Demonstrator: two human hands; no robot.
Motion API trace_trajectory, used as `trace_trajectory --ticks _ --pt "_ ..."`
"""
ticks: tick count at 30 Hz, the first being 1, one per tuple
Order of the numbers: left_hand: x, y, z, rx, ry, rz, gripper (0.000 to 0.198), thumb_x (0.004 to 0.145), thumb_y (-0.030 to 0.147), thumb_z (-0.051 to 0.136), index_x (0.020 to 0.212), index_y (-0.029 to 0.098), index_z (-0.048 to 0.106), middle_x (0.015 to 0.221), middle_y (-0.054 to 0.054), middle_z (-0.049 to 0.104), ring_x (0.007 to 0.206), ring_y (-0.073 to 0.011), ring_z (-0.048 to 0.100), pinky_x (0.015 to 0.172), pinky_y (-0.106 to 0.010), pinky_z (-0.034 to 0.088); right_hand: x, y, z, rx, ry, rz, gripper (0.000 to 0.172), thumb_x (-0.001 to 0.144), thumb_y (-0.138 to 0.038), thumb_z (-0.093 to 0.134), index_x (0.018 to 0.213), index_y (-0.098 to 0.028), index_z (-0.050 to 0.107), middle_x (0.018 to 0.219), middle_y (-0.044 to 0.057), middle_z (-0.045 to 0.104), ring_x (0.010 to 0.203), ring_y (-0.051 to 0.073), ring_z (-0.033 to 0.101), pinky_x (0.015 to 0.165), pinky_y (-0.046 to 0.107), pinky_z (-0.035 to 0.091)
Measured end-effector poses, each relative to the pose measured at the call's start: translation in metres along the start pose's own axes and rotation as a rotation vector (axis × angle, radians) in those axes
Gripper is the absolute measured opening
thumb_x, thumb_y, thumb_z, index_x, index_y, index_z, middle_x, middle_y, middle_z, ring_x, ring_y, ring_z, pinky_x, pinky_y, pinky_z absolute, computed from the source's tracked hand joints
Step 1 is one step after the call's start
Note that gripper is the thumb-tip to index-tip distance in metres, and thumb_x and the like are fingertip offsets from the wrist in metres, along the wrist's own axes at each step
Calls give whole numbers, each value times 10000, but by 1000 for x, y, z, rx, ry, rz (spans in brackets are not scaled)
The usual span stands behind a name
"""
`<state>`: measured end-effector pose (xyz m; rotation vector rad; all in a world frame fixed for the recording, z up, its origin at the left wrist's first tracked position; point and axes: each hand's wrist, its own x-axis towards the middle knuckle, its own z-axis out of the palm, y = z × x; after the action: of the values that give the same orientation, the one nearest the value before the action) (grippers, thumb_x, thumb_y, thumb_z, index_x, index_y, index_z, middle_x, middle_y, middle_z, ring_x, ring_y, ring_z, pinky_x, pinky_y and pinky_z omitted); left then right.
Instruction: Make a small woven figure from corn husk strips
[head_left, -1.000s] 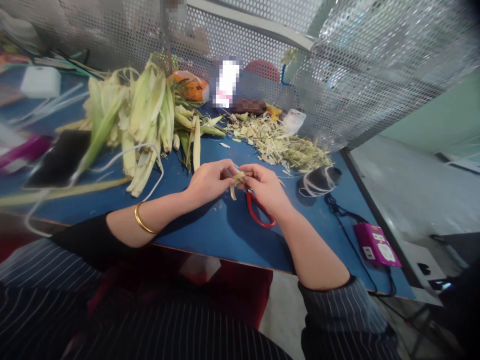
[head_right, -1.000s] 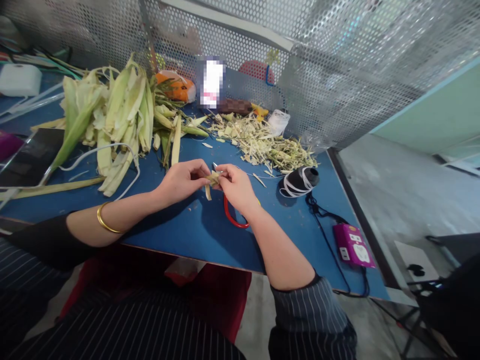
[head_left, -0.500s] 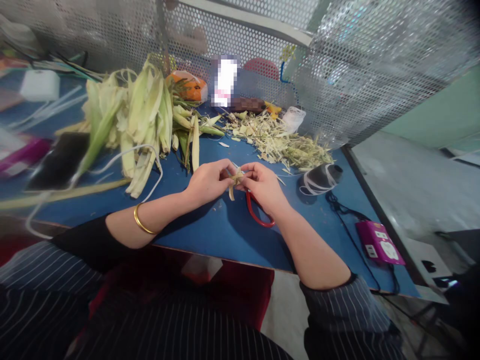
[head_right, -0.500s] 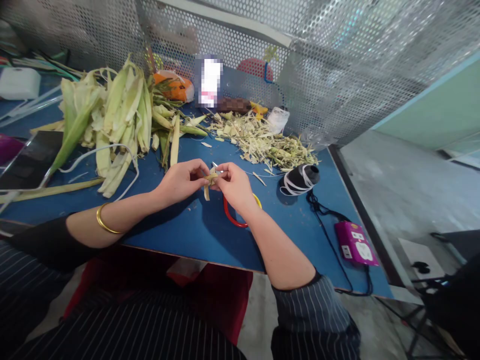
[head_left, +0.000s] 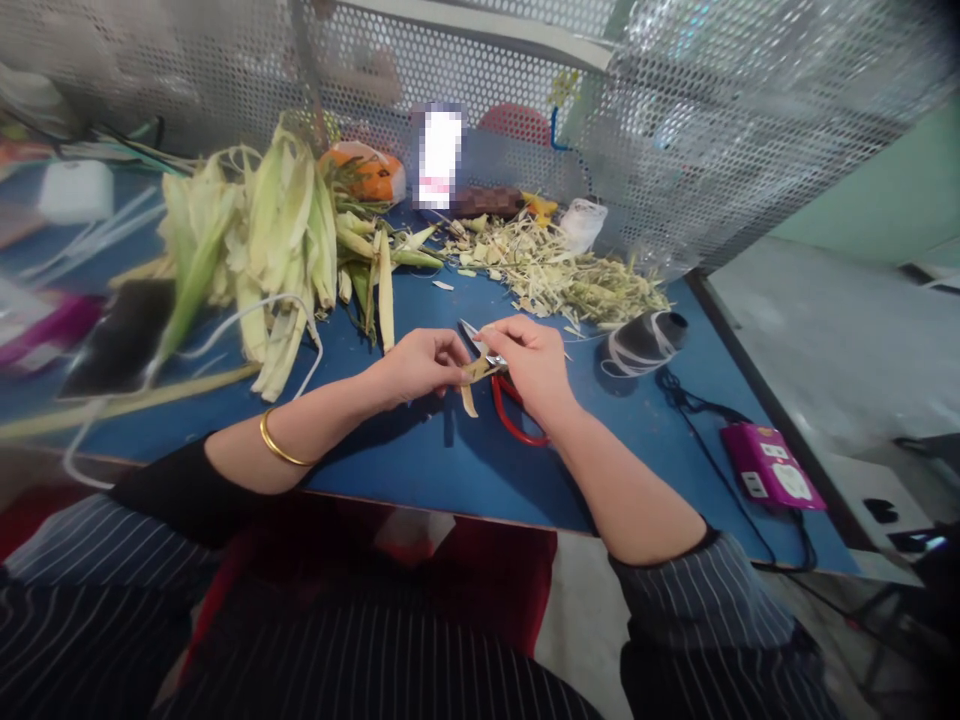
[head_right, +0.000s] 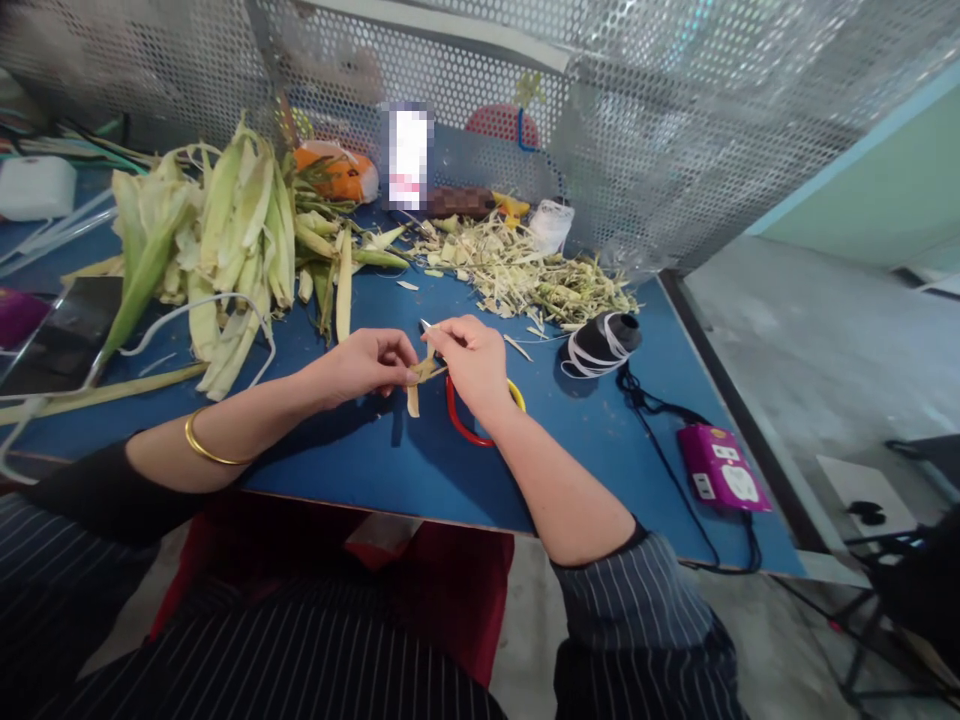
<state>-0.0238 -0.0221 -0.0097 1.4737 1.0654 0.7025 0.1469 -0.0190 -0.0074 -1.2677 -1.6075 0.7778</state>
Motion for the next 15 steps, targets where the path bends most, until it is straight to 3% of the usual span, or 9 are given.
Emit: trace_trajectory --ticks 3,7,11,15 --pt "-3 2 -1 -63 -117 -21 161 709 214 675 847 169 604 565 35 570 446 -71 481 469 -209 388 -3 -1 3 -124 35 -105 194 825 -278 561 660 -196 623 666 0 579 625 125 506 635 268 396" --pt "-5 4 2 -143 -239 -56 102 776 267 627 778 165 627 659 1 607 522 -69 516 500 -197 393 -4 1 3 -247 27 -186 219 876 -303 502 701 -206 590 663 -7 564 619 126 478 625 260 374" --pt "-6 6 5 -303 -246 -178 204 796 351 639 757 154 602 696 -28 631 518 -78 533 492 -212 410 -3 5 2 -292 -2 -210 239 903 -341 471 754 -212 607 657 -9 576 616 128 486 622 256 372" --pt "-7 4 7 -325 -251 -223 249 759 376 702 751 145 609 667 -12 618 476 -56 493 448 -193 363 -4 3 4 -253 -60 -239 251 907 -348 466 783 -211 635 731 5 628 674 130 534 674 258 400"
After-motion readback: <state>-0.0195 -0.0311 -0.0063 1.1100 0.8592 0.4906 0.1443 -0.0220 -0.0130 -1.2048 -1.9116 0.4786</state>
